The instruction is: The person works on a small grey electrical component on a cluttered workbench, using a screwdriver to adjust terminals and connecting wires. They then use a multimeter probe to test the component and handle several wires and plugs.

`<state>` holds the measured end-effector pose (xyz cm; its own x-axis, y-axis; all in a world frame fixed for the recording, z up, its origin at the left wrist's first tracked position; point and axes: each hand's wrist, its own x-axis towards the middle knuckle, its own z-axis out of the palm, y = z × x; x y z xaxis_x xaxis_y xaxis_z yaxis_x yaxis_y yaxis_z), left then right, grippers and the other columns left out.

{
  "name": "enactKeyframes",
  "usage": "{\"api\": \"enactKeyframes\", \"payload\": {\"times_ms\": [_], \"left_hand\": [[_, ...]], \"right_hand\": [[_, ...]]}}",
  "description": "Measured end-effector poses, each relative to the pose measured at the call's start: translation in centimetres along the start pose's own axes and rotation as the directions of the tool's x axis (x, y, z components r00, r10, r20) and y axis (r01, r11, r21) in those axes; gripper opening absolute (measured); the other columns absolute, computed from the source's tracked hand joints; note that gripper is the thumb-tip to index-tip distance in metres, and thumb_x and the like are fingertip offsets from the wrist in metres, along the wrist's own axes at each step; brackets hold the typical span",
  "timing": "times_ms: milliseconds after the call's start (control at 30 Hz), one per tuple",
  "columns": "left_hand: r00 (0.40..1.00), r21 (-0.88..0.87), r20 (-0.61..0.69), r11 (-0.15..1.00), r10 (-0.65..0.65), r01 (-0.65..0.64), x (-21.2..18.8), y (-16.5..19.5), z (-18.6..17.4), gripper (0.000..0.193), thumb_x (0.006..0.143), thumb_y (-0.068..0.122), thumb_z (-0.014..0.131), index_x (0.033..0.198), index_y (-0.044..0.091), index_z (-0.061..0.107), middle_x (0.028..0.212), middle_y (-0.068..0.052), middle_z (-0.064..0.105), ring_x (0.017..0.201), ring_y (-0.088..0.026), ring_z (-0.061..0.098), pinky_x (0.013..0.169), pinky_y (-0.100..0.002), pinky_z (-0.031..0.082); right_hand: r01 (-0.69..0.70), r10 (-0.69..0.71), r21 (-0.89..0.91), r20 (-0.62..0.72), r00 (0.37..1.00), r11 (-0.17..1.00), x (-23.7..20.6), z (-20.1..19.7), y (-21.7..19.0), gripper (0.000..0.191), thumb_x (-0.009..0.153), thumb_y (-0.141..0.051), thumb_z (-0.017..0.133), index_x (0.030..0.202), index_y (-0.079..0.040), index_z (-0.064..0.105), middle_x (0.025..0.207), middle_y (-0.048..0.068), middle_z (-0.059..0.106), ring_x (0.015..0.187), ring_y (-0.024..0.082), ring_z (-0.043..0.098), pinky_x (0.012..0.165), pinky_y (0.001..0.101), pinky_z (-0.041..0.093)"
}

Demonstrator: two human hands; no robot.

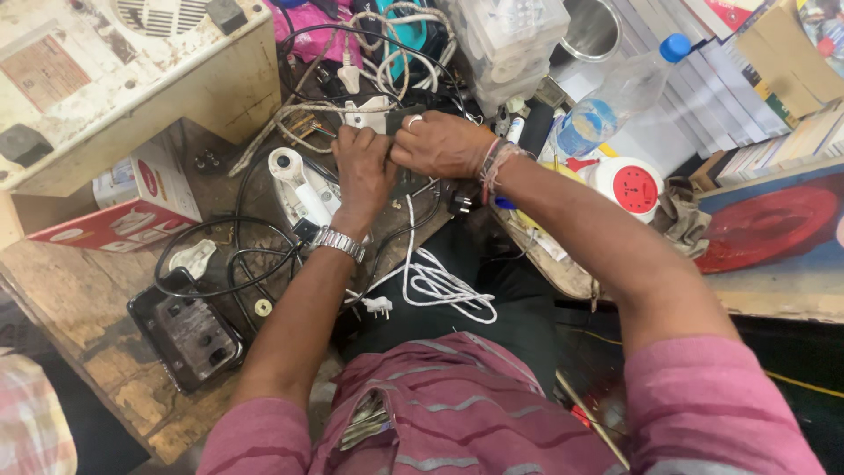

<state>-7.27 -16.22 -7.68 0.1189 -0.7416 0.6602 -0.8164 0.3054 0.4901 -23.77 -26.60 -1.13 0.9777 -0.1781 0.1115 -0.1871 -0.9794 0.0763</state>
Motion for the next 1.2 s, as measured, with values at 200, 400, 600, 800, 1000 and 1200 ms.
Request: {"api": "enactKeyframes", "payload": {"times_ms": [200, 400, 600, 800, 1000, 1200], "left_hand": [[0.996, -0.009, 0.011, 0.996, -0.087, 0.087, 0.1, -0.1, 0.0, 0.011, 0.083, 0.013, 0.079, 0.093, 0.01, 0.074, 0.089, -0.007, 0.062, 0.097, -0.031, 0.052, 0.085, -0.048, 0.039], [0.992, 0.004, 0.033, 0.993, -0.122, 0.122, 0.1, -0.2, 0.1, 0.01, 0.085, 0.015, 0.078, 0.092, 0.009, 0.075, 0.09, -0.007, 0.064, 0.098, -0.032, 0.053, 0.087, -0.048, 0.04], [0.991, -0.105, 0.036, 0.986, -0.128, 0.131, 0.5, -0.2, -0.4, 0.015, 0.087, 0.014, 0.077, 0.1, 0.01, 0.079, 0.089, -0.008, 0.065, 0.095, -0.032, 0.056, 0.085, -0.045, 0.044], [0.992, -0.219, 0.076, 0.968, -0.104, 0.118, 0.4, -0.5, -0.3, 0.018, 0.093, 0.009, 0.072, 0.11, 0.004, 0.078, 0.092, -0.013, 0.067, 0.092, -0.033, 0.061, 0.083, -0.044, 0.05], [0.936, -0.231, -0.007, 0.912, -0.351, 0.34, 1.0, -1.1, -0.7, 0.014, 0.1, 0.014, 0.068, 0.107, 0.005, 0.076, 0.082, -0.011, 0.071, 0.08, -0.03, 0.069, 0.074, -0.043, 0.053], [0.85, -0.42, 0.024, 0.766, -0.526, 0.486, 2.6, -2.1, -1.2, 0.021, 0.096, 0.013, 0.067, 0.115, 0.008, 0.072, 0.098, -0.009, 0.072, 0.09, -0.024, 0.073, 0.081, -0.034, 0.055]], "right_hand": [[-0.398, 0.485, 0.496, -0.055, 0.873, 0.772, -0.3, 0.7, -1.3, 0.024, 0.092, -0.021, 0.076, 0.105, -0.003, 0.07, 0.088, 0.01, 0.071, 0.08, 0.021, 0.065, 0.072, 0.0337, 0.052], [-0.304, 0.721, 0.897, -0.022, 0.692, 0.32, -0.8, 4.1, -4.1, 0.025, 0.095, -0.016, 0.075, 0.114, -0.001, 0.072, 0.099, 0.007, 0.078, 0.087, 0.01, 0.069, 0.078, 0.0272, 0.055], [-0.424, 0.771, 0.844, 0.018, 0.636, 0.33, -0.7, 4.3, -3.9, 0.021, 0.093, -0.018, 0.075, 0.105, -0.001, 0.072, 0.092, 0.008, 0.078, 0.082, 0.01, 0.071, 0.075, 0.0276, 0.055], [-0.38, 0.694, 0.839, 0.004, 0.719, 0.389, -1.3, 4.0, -3.1, 0.019, 0.098, -0.018, 0.072, 0.102, -0.001, 0.065, 0.091, 0.009, 0.071, 0.083, 0.017, 0.066, 0.076, 0.0315, 0.053], [-0.33, 0.505, 0.65, -0.096, 0.858, 0.684, -1.2, 3.2, -4.4, 0.024, 0.094, -0.02, 0.077, 0.098, -0.003, 0.061, 0.092, 0.01, 0.063, 0.091, 0.026, 0.064, 0.082, 0.0387, 0.05], [-0.316, 0.721, 0.86, -0.084, 0.688, 0.402, -2.1, 3.3, -5.2, 0.016, 0.094, -0.014, 0.077, 0.098, -0.003, 0.066, 0.093, 0.004, 0.066, 0.086, 0.015, 0.062, 0.078, 0.03, 0.049]]}}
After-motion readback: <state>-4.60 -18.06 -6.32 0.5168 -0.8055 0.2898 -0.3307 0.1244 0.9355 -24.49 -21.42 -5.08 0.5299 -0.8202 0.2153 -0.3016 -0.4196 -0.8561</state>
